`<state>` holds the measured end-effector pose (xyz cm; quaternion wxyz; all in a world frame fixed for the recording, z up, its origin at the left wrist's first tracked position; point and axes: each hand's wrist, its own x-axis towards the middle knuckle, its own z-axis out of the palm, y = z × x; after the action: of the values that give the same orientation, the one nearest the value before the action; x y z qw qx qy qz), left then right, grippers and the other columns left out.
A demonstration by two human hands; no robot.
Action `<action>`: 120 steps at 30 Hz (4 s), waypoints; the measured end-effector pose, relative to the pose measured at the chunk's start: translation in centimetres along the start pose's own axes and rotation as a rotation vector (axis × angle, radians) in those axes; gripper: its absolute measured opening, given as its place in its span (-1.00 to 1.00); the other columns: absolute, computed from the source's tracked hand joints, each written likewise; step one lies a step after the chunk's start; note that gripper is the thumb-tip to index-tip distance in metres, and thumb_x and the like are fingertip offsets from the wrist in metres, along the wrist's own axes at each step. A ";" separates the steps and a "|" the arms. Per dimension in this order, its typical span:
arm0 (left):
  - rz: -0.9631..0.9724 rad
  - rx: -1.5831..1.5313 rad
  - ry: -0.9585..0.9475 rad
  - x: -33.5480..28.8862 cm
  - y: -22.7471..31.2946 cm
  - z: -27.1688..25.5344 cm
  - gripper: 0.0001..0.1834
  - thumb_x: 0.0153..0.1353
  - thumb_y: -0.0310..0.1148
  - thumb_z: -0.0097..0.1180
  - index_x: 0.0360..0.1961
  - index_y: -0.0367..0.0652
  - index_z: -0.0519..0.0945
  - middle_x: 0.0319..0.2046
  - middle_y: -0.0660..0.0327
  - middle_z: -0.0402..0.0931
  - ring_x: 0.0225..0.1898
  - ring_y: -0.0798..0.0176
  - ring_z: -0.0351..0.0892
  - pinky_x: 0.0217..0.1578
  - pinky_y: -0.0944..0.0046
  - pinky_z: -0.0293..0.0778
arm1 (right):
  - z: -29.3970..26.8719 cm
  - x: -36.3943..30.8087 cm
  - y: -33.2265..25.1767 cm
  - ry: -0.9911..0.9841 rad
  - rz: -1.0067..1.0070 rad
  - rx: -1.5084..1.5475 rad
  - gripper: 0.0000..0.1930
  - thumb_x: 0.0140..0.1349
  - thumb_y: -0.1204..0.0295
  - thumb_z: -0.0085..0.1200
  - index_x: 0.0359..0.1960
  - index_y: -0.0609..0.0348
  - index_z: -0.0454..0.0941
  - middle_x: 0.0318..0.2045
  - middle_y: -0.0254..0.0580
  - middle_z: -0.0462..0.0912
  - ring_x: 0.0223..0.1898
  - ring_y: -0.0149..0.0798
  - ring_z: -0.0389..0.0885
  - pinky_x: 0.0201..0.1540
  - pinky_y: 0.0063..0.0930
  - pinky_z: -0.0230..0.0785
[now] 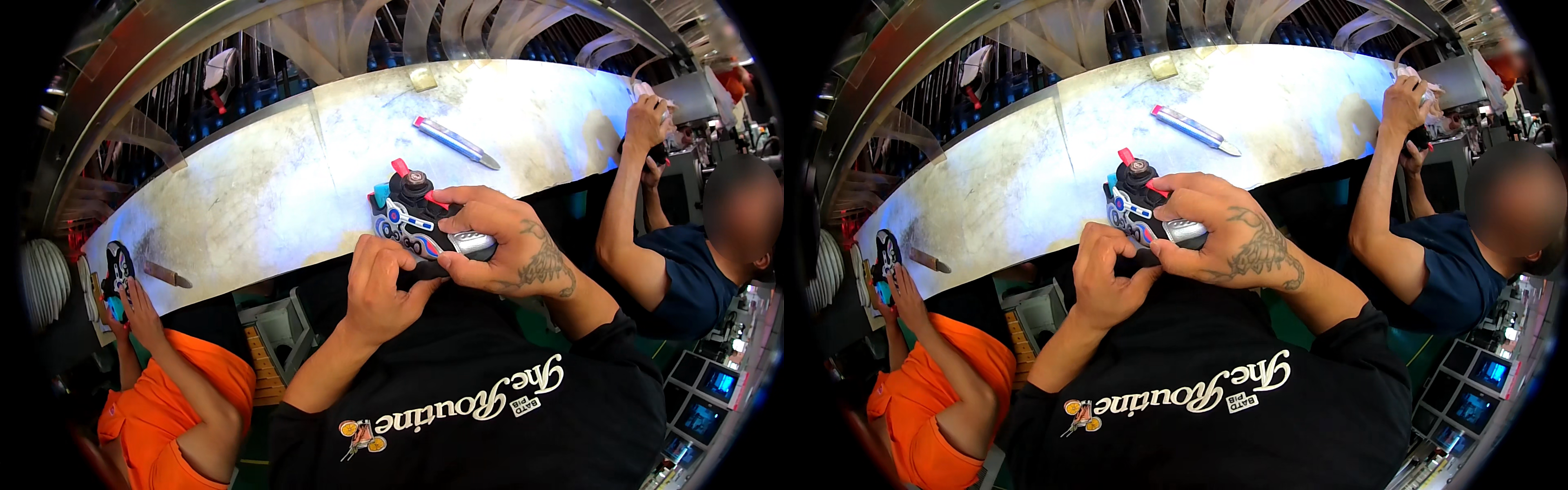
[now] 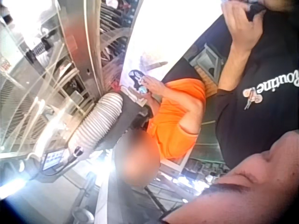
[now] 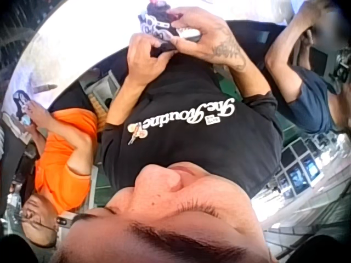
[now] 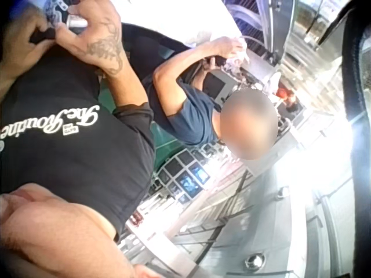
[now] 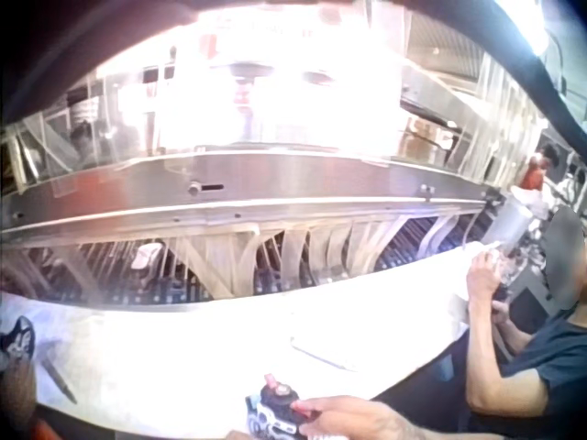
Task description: The person assembles a slipper by attaching a sole to an upper and inserting a footbed. They use a utility knife to trim excess material from the sole and a small tool to press the components together. The person repeats this process for multiple slippers on a factory assembly line.
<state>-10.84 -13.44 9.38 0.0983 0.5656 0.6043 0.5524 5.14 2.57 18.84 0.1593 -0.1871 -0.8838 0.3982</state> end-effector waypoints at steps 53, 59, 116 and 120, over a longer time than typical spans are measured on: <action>0.081 -0.154 -0.042 1.2 2.3 -5.2 -0.41 0.36 -0.30 0.35 0.33 -0.36 0.50 0.25 -0.17 0.57 0.35 -0.25 0.58 0.52 -0.25 0.32 | 3.9 0.9 0.5 0.042 -0.333 0.185 -0.39 0.02 0.40 0.60 0.12 0.30 0.63 -0.03 0.05 0.74 -0.10 0.05 0.71 0.01 -0.18 0.60; 0.069 -0.080 -0.063 1.7 1.9 -6.1 -0.49 0.50 -0.23 0.24 0.28 -0.41 0.53 0.22 -0.23 0.60 0.27 -0.29 0.64 0.46 -0.24 0.41 | 6.0 0.2 0.4 0.190 -0.360 0.202 -0.44 0.01 0.49 0.60 0.07 0.31 0.65 -0.10 0.06 0.72 -0.15 0.03 0.69 -0.06 -0.19 0.58; -0.054 -0.183 -0.190 0.3 1.2 -10.5 -0.28 0.16 0.02 0.64 0.14 -0.24 0.60 0.10 -0.14 0.70 0.21 -0.27 0.74 0.44 -0.45 0.38 | 7.9 1.4 1.4 0.218 -0.436 0.509 -0.57 0.02 0.40 0.62 -0.17 0.15 0.58 -0.20 -0.18 0.64 -0.21 -0.01 0.63 -0.16 -0.20 0.54; -0.122 -0.062 -0.194 0.5 2.8 -10.6 -0.33 0.34 0.03 0.47 0.17 -0.32 0.55 0.12 -0.23 0.67 0.25 -0.29 0.71 0.40 -0.38 0.46 | 9.5 0.0 1.0 0.253 -0.416 0.419 -0.44 -0.05 0.49 0.62 0.04 0.24 0.66 -0.13 -0.06 0.66 -0.09 0.03 0.67 0.00 -0.15 0.58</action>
<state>-17.28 -19.64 15.80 0.2074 0.5752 0.6079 0.5065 1.31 -2.91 12.08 0.3809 -0.0134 -0.7751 0.5040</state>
